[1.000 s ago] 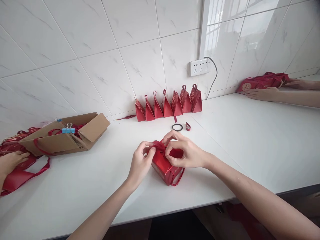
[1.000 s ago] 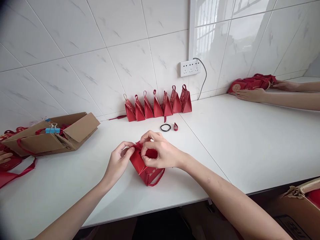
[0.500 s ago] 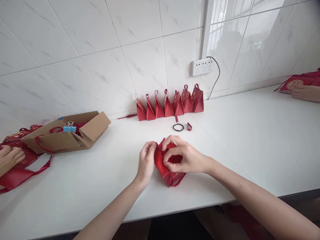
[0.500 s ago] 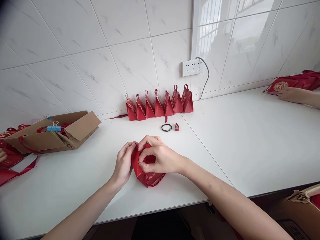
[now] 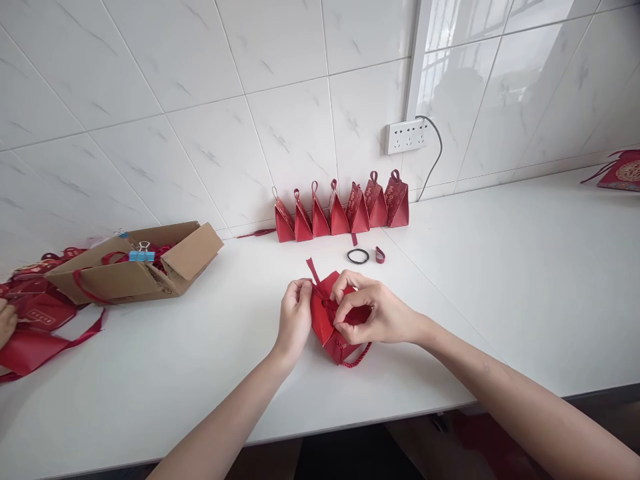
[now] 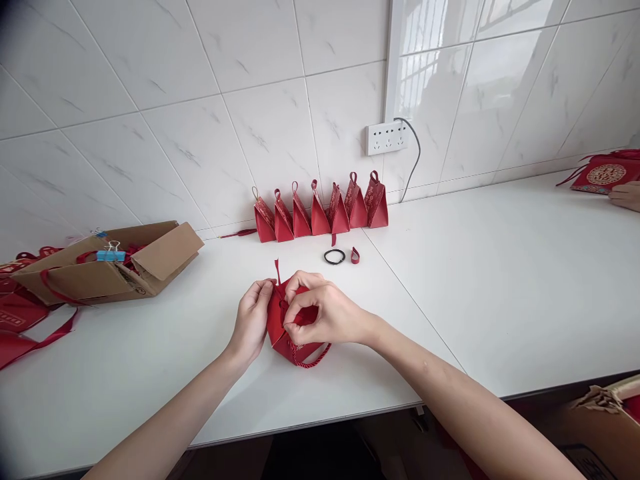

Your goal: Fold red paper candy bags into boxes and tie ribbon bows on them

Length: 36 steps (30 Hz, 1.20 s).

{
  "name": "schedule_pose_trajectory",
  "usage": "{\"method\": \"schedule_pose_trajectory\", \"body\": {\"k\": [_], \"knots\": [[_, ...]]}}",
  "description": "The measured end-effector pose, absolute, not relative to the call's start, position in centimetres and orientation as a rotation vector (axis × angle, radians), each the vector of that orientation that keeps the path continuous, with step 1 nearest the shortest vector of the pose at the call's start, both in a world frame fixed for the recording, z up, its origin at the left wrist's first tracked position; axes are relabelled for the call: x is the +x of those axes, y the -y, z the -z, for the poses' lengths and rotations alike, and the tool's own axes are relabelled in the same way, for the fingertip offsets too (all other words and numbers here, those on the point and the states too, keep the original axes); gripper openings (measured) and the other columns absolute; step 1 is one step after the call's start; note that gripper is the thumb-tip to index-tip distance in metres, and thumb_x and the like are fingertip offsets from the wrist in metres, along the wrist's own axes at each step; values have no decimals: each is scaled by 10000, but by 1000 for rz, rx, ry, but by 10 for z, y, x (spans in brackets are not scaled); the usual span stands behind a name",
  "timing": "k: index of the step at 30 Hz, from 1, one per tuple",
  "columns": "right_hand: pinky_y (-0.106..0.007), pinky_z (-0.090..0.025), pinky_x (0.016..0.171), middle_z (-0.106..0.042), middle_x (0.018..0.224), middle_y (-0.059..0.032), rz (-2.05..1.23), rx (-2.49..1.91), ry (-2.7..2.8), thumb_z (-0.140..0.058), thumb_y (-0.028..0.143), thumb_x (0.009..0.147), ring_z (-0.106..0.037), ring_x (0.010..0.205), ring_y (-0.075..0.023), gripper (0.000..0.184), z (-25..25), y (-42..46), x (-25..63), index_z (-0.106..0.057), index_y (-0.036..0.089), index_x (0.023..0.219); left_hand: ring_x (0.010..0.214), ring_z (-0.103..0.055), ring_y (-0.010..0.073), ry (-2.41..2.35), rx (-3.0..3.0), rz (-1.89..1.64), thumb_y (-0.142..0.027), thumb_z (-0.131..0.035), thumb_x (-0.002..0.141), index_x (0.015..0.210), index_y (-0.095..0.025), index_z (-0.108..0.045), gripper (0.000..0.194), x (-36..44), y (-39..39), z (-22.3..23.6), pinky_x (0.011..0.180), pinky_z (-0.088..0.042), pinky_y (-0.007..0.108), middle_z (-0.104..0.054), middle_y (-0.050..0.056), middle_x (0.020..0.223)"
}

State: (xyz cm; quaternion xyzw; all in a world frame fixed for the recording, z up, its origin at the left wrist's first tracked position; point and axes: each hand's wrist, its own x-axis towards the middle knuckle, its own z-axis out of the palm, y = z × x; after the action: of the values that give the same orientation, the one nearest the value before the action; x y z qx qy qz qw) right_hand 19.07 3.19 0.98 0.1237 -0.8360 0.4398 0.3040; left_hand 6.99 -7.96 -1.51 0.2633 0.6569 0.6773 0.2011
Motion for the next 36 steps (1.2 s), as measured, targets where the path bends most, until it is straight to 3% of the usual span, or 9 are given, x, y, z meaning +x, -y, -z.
{"method": "schedule_pose_trajectory", "body": {"k": [5, 8, 13, 15, 19, 21, 27, 31, 36], "knots": [[-253, -473, 659, -475, 808, -10, -1327, 335, 2250, -585, 29, 633, -503, 700, -105, 150, -12, -37, 194, -629, 171, 614, 660, -500, 115, -1769, 812, -1727, -458, -562, 766, 771, -174, -535, 285, 62, 74, 9, 615, -405, 225, -550, -5, 728], [-294, -483, 692, -524, 851, -38, -1436, 428, 2232, -597, 172, 740, -539, 766, -139, 94, -15, -46, 196, -673, 177, 685, 636, -514, 127, -1678, 915, -1465, -511, -599, 726, 734, -165, -567, 348, 52, 67, -2, 596, -397, 229, -575, 8, 707], [-342, -476, 745, -570, 853, -62, -1346, 32, 2110, -460, 369, 886, -569, 815, -176, 358, -21, -65, 195, -643, 174, 648, 966, -560, 203, -1858, 1152, -1408, -542, -547, 771, 943, -215, -631, 379, 40, 58, -19, 840, -409, 285, -629, 50, 1021], [-343, -471, 775, -584, 876, -59, -1220, -177, 2150, -481, 377, 874, -575, 872, -188, 325, -21, -68, 194, -624, 179, 661, 1070, -527, 217, -2013, 1126, -1522, -535, -479, 816, 943, -225, -617, 362, 44, 64, -22, 923, -371, 306, -603, 49, 1108], [-339, -472, 825, -592, 1087, -65, -1144, -272, 2295, -525, 418, 849, -567, 1009, -199, 246, -18, -67, 190, -618, 215, 950, 1179, -465, 245, -2141, 1072, -1547, -492, -499, 810, 1004, -230, -559, 331, 66, 95, -18, 966, -358, 346, -558, 63, 1182], [-311, -490, 775, -629, 1027, -58, -1225, -251, 2391, -501, 457, 859, -605, 926, -183, 299, -19, -65, 190, -614, 209, 985, 1198, -452, 254, -2154, 1106, -1441, -476, -555, 780, 1077, -248, -527, 376, 76, 112, -14, 952, -378, 350, -536, 60, 1223], [-244, -445, 464, -634, 634, -46, -1431, -523, 2411, -440, 613, 834, -583, 470, -129, 500, -27, -64, 196, -599, 150, 732, 1257, -400, 242, -2307, 1129, -1244, -432, -555, 798, 1149, -290, -501, 383, 75, 130, -9, 1009, -343, 361, -492, 29, 1296], [-219, -412, 426, -606, 591, -34, -1494, -492, 2404, -477, 596, 820, -565, 461, -118, 474, -29, -65, 198, -576, 145, 715, 1219, -427, 245, -2386, 1120, -1303, -441, -519, 813, 1075, -275, -546, 312, 65, 129, -12, 963, -377, 360, -519, 36, 1243], [-189, -314, 386, -548, 614, 17, -1536, -248, 2551, -595, 502, 779, -395, 393, -36, 360, -33, -65, 203, -580, 148, 715, 1019, -518, 199, -2399, 1274, -1175, -364, -505, 813, 974, -257, -584, 209, 69, 128, -18, 907, -400, 338, -570, 22, 1077]]}}
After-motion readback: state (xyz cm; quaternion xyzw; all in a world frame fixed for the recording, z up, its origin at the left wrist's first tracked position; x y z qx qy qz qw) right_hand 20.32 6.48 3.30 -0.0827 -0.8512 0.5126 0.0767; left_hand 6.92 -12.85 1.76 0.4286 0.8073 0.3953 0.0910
